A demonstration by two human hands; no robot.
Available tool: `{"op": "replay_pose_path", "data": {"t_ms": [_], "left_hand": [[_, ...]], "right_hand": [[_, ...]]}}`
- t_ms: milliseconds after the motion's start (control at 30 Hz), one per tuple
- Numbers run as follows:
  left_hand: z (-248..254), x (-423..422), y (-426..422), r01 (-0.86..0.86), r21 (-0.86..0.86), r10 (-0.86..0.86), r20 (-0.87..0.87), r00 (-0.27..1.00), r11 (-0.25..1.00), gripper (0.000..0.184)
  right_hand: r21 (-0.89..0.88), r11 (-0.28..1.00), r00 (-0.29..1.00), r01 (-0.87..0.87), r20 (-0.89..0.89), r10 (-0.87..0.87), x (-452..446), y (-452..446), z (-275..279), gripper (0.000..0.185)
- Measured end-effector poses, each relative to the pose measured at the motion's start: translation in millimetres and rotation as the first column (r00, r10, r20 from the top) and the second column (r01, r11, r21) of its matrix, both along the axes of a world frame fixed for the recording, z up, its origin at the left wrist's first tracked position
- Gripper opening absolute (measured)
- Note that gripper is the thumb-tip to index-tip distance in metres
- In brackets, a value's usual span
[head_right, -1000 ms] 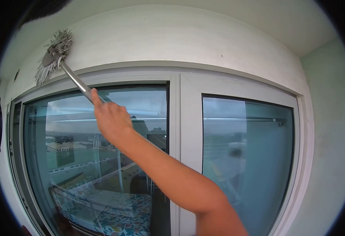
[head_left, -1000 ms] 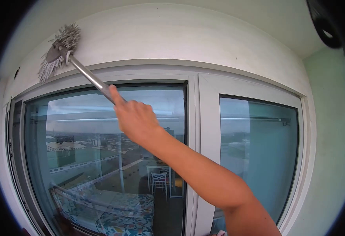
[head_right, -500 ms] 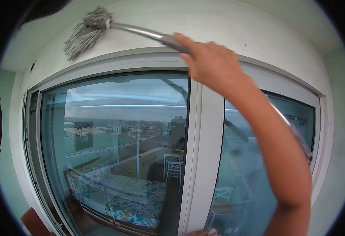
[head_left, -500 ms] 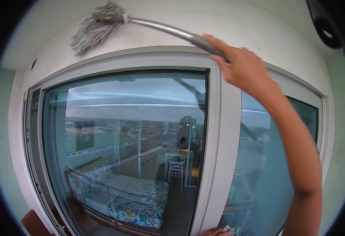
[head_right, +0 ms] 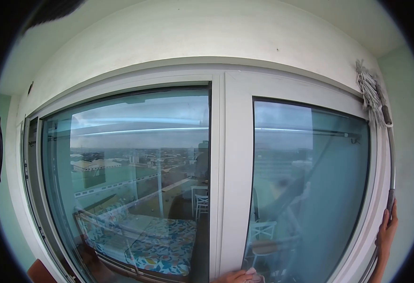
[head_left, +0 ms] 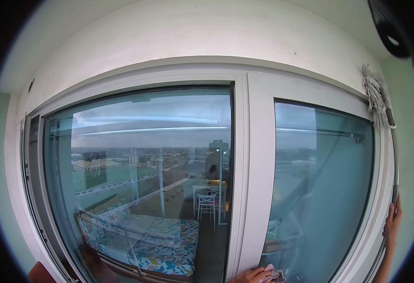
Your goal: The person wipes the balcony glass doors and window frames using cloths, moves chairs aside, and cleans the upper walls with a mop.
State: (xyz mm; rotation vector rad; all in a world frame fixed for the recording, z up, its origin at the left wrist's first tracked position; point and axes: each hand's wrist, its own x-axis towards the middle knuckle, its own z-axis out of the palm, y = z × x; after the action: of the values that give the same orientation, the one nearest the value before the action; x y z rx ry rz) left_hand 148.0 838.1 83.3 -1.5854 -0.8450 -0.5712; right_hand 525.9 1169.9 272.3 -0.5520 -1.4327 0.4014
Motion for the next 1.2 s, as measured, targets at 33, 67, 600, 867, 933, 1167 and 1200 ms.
{"op": "replay_pose_path", "data": {"t_ms": [33,67,600,867,933,1167,1200], "left_hand": [[-10.1,-2.4,0.0,-0.020,-0.080,0.028,0.106,0.994,0.997,0.031],[-10.0,-2.4,0.4,-0.008,-0.082,0.016,0.101,0.995,0.997,0.031],[-32.4,-11.1,9.8,-0.033,-0.212,0.118,0.403,0.908,0.977,0.021],[11.3,10.9,0.9,0.047,-0.093,-0.014,0.332,0.943,0.995,0.019],[15.9,12.9,-3.3,-0.009,-0.094,0.033,0.254,0.967,0.996,0.020],[17.8,10.5,-2.6,-0.022,-0.082,0.038,0.200,0.979,0.996,0.017],[20.6,11.0,-2.8,-0.051,-0.055,0.058,0.138,0.989,0.997,0.016]], "right_hand": [[-0.029,0.999,1.000,0.019,-0.007,-0.019,-9.1,-14.7,-1.5,0.047],[-0.041,0.999,1.000,0.023,-0.010,-0.024,-19.8,-30.6,-0.1,0.048],[0.567,0.810,0.945,-0.147,0.322,-0.053,-176.4,-283.3,70.0,0.060],[0.438,0.897,0.989,0.067,0.088,-0.117,-111.7,-157.0,90.1,0.059],[0.180,0.977,0.981,0.112,0.139,-0.138,-81.0,-127.4,95.5,0.054],[0.067,0.980,0.982,0.187,-0.049,-0.184,-35.1,47.4,195.0,0.042],[0.013,0.993,0.991,0.118,-0.061,-0.117,-31.4,56.3,217.7,0.037]]}}
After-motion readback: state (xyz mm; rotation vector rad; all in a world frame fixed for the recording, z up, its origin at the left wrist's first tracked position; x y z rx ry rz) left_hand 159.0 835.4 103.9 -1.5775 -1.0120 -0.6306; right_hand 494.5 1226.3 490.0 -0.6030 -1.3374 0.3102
